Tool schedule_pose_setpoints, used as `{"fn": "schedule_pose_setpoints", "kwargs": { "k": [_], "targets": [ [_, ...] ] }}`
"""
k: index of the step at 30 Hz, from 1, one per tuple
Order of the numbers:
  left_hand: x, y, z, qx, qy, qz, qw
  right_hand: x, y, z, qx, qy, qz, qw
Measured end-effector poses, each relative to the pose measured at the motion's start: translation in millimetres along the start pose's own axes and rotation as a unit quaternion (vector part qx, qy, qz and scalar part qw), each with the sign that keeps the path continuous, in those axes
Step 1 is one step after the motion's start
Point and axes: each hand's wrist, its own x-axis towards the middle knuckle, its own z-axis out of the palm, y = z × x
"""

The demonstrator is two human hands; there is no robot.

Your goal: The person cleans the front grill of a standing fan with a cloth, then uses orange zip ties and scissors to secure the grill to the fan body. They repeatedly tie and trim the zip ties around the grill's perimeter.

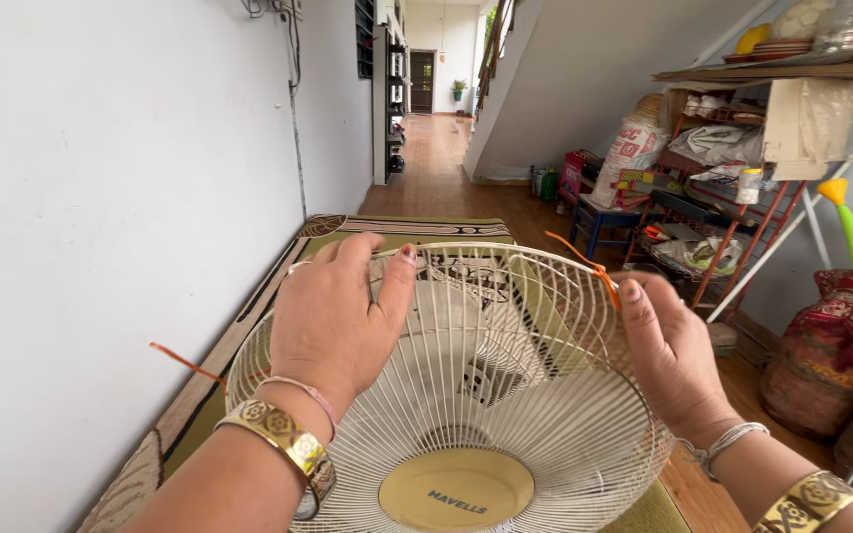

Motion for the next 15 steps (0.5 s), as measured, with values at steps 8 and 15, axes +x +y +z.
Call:
{"fn": "schedule_pose_setpoints", "kwargs": {
  "k": [8, 15],
  "targets": [
    [-39.2, -79.9, -1.7, 0.025, 0.248, -0.185, 0.951, 16.9, -109.9, 23.0, -0.073, -0.019, -0.341, 0.937],
    [-51.4, -158.6, -13.2, -0.367, -0.027, -0.681, 0.633, 48.1, -182.2, 106.9, -0.214, -0.314, -0.325, 0.866]
  ]
}}
